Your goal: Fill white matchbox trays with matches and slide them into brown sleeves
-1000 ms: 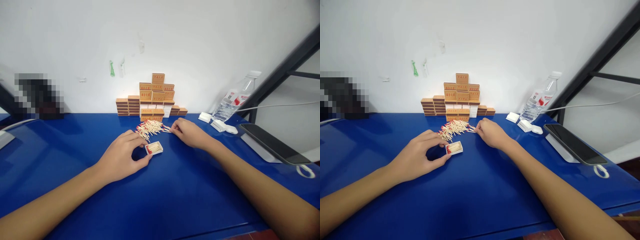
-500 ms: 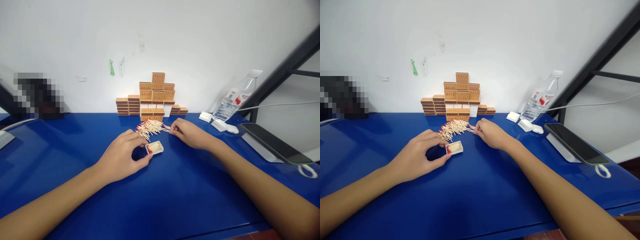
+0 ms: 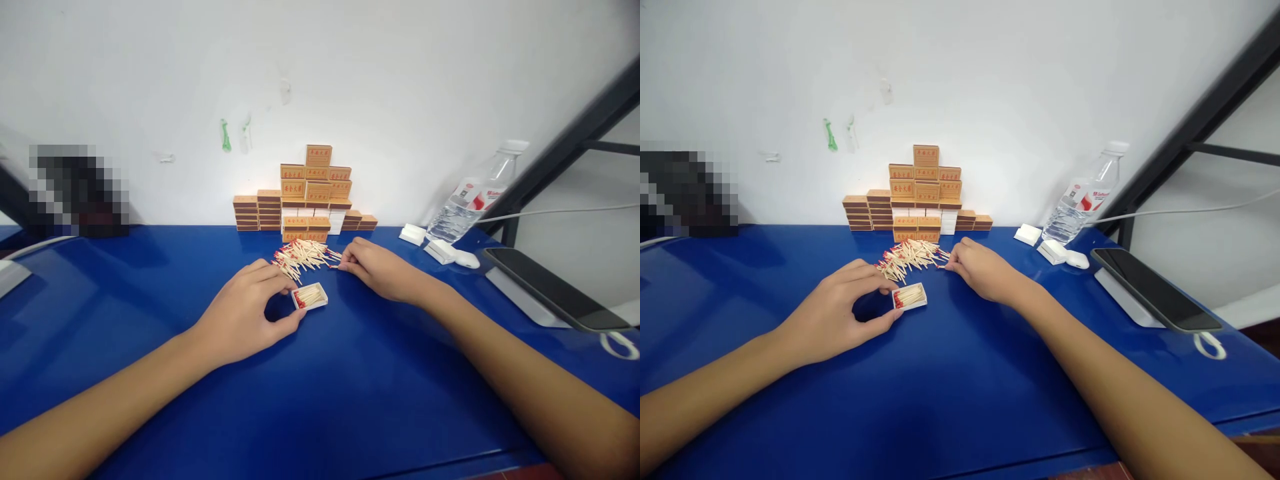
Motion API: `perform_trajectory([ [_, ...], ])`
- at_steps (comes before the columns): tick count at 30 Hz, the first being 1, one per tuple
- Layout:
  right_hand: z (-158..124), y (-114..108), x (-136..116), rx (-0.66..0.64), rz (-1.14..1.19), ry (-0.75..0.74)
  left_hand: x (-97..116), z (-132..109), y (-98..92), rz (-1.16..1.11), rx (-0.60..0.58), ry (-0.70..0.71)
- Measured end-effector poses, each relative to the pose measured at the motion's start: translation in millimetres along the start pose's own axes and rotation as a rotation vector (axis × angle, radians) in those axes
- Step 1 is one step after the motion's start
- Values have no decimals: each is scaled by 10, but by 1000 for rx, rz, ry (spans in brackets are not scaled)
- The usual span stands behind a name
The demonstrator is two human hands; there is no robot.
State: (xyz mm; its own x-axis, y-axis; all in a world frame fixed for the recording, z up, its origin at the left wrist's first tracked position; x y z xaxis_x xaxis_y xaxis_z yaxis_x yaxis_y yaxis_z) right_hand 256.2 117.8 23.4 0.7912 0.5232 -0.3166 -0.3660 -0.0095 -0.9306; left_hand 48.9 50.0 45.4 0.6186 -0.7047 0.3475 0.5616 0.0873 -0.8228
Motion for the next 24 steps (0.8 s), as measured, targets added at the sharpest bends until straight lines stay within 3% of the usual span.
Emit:
perform_trajectory([
  [5, -57, -71, -323, 56, 94, -108, 6, 5, 11, 9, -5, 3],
  [9, -90, 76, -701, -4, 151, -207, 8, 6, 34, 4, -19, 6],
  [12, -95, 178, -851, -47, 100, -239, 9, 7, 40, 8, -26, 8],
  [24, -126, 43, -753, 41, 135, -259, 26, -4, 28, -10, -28, 14],
])
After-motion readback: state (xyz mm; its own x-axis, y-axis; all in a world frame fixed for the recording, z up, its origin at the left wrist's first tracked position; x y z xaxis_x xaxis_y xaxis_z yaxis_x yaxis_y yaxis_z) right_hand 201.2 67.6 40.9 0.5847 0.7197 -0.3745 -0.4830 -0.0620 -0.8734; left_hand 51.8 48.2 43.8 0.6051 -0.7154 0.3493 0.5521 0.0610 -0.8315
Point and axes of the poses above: each hand's wrist, its own z-axis towards the middle knuckle, its own y-axis out of the palm, x = y × z, the point moved 8 cm from there along z, towards the middle knuckle, and after that the axes turned 6 degrees about -y, right-handed, at the moved point
